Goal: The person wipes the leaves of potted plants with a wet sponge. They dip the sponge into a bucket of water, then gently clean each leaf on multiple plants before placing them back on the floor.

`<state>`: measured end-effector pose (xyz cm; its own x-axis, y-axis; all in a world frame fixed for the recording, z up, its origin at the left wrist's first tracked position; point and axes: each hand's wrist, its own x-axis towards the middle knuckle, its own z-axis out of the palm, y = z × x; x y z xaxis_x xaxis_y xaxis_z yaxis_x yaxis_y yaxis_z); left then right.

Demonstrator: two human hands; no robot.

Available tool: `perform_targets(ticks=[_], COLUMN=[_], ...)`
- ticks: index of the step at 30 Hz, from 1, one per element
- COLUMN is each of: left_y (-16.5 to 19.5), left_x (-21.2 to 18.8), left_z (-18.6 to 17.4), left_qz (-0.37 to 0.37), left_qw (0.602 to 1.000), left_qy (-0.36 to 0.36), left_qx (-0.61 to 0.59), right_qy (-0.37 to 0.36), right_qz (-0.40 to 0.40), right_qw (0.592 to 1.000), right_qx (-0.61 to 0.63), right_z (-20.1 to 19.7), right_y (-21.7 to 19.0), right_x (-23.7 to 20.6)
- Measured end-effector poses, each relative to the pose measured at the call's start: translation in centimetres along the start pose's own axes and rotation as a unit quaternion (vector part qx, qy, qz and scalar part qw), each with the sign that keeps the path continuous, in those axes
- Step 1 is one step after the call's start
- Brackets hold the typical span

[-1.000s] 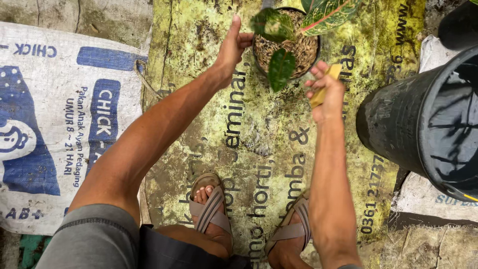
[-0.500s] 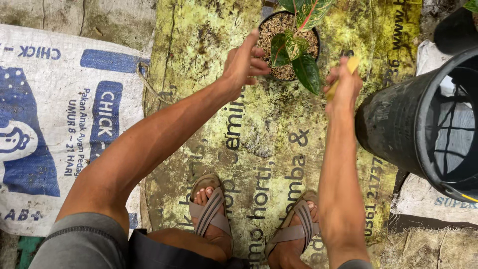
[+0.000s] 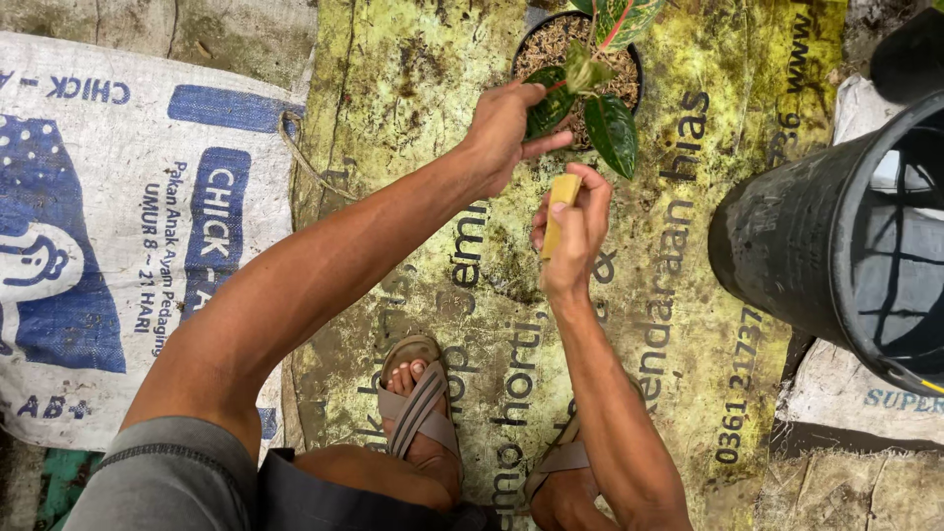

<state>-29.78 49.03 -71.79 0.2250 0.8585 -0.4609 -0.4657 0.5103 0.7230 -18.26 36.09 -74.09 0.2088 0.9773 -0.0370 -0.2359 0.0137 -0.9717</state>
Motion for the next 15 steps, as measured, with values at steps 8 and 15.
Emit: perform_targets(ticks=[8, 15], left_y=[-0.8, -0.6], left_x=[0.7, 0.6], left_z=[-1.6, -2.6], left_qz=[0.018, 0.008], left_qw=[0.998, 0.991], left_qy=[-0.059, -0.133], left_qx=[0.030, 0.003], right_qy=[0.028, -0.087], right_qz=[-0.282, -0.430], right_qw=[0.888, 0.771], right_qx=[-0.362, -0.462], right_z=[0.6, 0.1], right_y=[-2.3, -2.7], right_x=[4.7, 9.3])
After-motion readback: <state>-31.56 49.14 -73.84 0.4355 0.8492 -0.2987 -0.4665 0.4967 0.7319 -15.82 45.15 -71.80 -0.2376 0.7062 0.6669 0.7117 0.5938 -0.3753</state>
